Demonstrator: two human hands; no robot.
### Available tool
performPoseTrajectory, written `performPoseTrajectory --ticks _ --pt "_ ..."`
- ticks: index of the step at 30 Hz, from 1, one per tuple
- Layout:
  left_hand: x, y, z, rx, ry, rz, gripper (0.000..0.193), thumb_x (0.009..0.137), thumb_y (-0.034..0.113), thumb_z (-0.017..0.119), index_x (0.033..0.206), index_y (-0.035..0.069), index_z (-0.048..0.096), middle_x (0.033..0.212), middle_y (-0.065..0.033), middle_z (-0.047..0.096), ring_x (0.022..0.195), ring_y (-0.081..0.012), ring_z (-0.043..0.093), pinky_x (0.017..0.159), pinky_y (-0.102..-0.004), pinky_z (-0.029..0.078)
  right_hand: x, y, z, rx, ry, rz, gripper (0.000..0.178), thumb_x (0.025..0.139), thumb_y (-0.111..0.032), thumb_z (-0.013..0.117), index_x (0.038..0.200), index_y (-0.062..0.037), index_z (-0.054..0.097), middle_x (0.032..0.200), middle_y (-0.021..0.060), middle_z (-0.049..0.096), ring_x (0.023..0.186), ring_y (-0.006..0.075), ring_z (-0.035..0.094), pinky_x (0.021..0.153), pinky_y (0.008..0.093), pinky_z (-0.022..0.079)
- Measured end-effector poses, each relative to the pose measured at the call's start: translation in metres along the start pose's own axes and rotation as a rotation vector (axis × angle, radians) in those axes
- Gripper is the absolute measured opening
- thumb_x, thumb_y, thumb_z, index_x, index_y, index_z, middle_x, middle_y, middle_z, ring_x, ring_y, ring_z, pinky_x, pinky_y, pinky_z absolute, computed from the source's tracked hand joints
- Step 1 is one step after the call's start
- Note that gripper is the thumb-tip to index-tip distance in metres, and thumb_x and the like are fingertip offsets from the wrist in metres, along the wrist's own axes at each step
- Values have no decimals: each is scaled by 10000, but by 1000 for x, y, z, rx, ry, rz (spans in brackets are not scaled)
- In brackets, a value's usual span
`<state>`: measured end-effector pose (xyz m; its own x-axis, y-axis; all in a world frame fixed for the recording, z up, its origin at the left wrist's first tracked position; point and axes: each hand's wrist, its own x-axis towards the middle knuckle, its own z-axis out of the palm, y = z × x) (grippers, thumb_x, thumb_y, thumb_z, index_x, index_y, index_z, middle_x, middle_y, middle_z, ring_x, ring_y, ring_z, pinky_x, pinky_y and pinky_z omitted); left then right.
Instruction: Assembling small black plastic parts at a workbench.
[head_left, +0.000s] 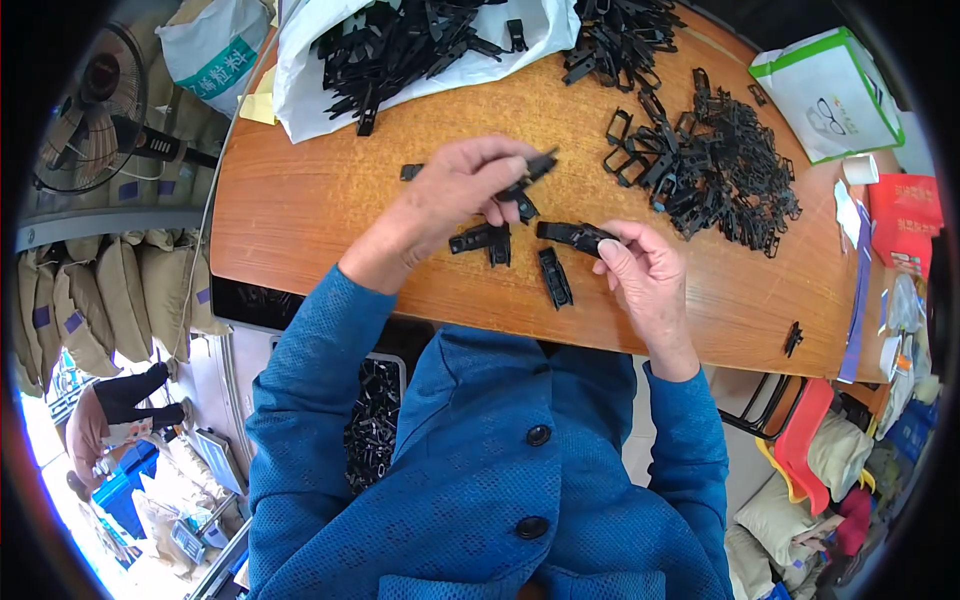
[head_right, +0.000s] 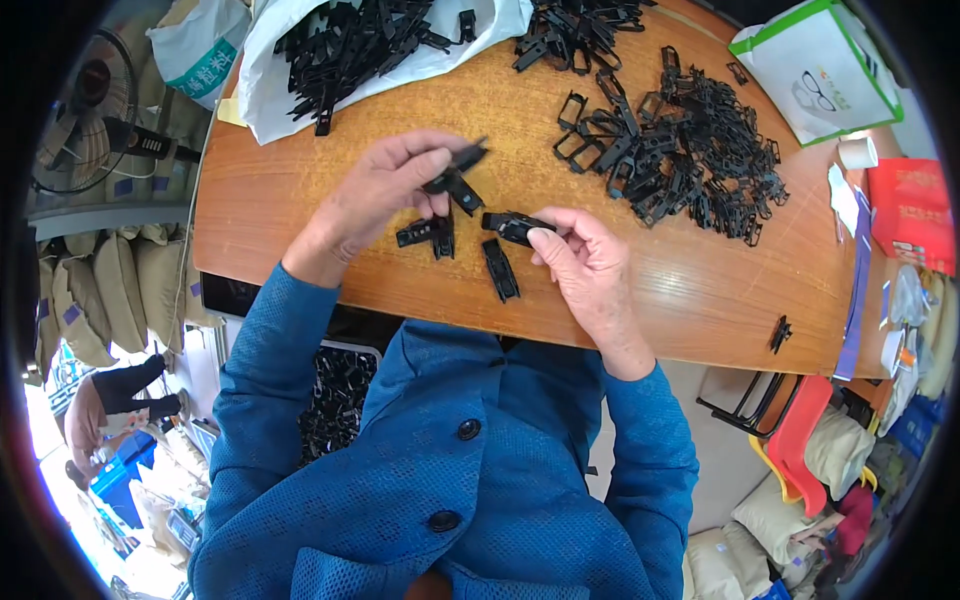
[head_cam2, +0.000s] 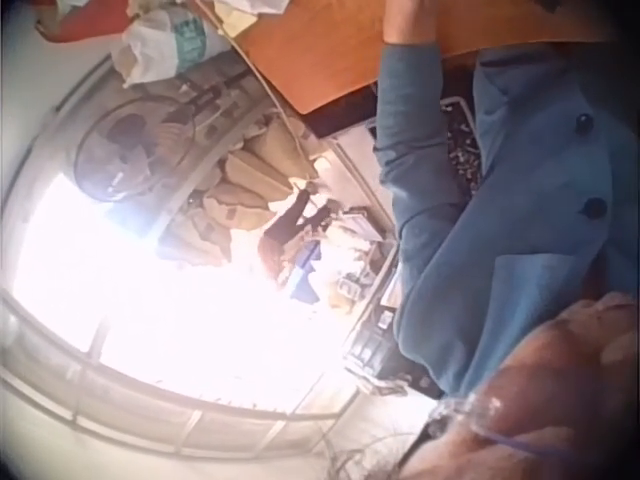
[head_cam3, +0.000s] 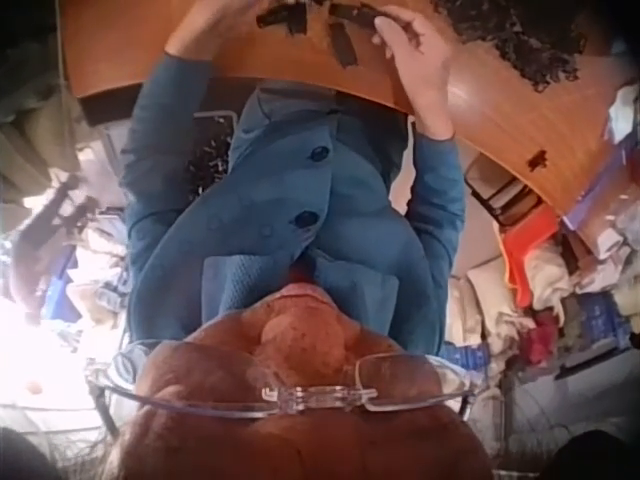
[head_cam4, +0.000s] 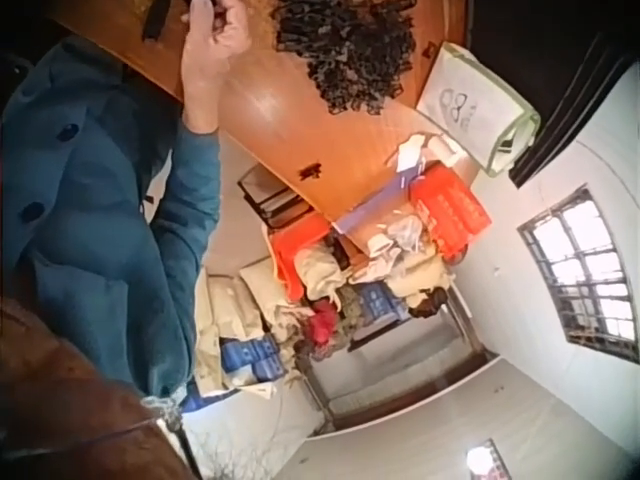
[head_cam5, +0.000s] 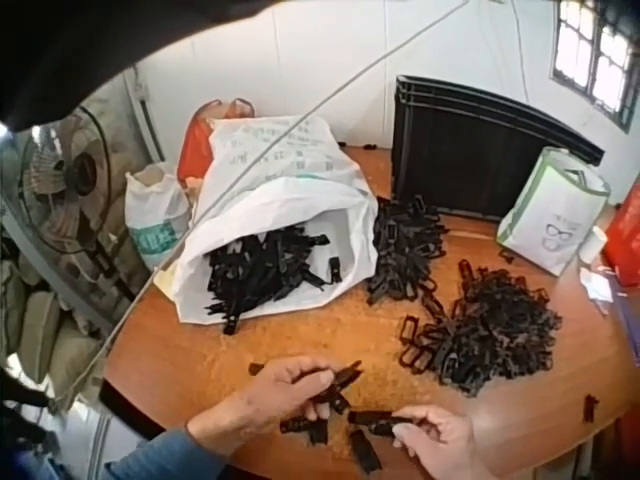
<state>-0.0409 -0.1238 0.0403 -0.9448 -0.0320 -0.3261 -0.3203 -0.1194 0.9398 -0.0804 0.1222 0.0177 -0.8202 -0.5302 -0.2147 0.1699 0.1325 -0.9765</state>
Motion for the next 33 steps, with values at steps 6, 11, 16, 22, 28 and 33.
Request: performPoseTrajectory --ticks 6,11,16,22,28,33 --pt "-20 1 40 22 -132 9 267 983 226 514 1111 25 636 741 5 620 585 -39 569 494 -168 433 -21 -9 8 -29 16 -174 196 887 -59 651 1067 14 628 843 11 634 672 29 546 592 167 444" --pt "-30 6 59 150 -133 34 260 981 234 520 1071 25 645 716 7 611 559 -31 555 475 -168 419 -37 -10 3 -55 42 -204 171 883 -51 654 1041 14 636 830 -2 618 682 35 545 611 171 448" --pt "-39 11 73 260 -77 71 247 978 230 525 1032 21 647 702 11 602 551 -28 552 473 -167 417 -52 -12 -1 -28 64 -236 149 880 -40 654 1016 20 637 858 0 607 708 38 534 618 176 447" --pt "-46 7 90 285 -70 94 215 962 209 556 995 14 642 715 10 601 523 -32 541 444 -167 393 -64 -8 -5 -19 121 -289 119 866 -37 668 974 6 643 788 7 618 678 46 545 579 198 443" --pt "-47 -1 106 318 -74 83 182 959 194 562 959 22 622 724 13 587 518 -31 534 445 -164 393 -70 -1 -7 -240 166 -373 88 883 -12 642 965 13 626 813 -25 586 686 24 504 602 176 415" --pt "-47 -29 123 252 48 193 179 975 179 529 989 11 591 772 -6 587 601 -55 571 516 -177 449 -70 15 -13 -61 173 -229 71 855 -15 667 904 10 623 765 2 603 644 49 544 550 215 446"
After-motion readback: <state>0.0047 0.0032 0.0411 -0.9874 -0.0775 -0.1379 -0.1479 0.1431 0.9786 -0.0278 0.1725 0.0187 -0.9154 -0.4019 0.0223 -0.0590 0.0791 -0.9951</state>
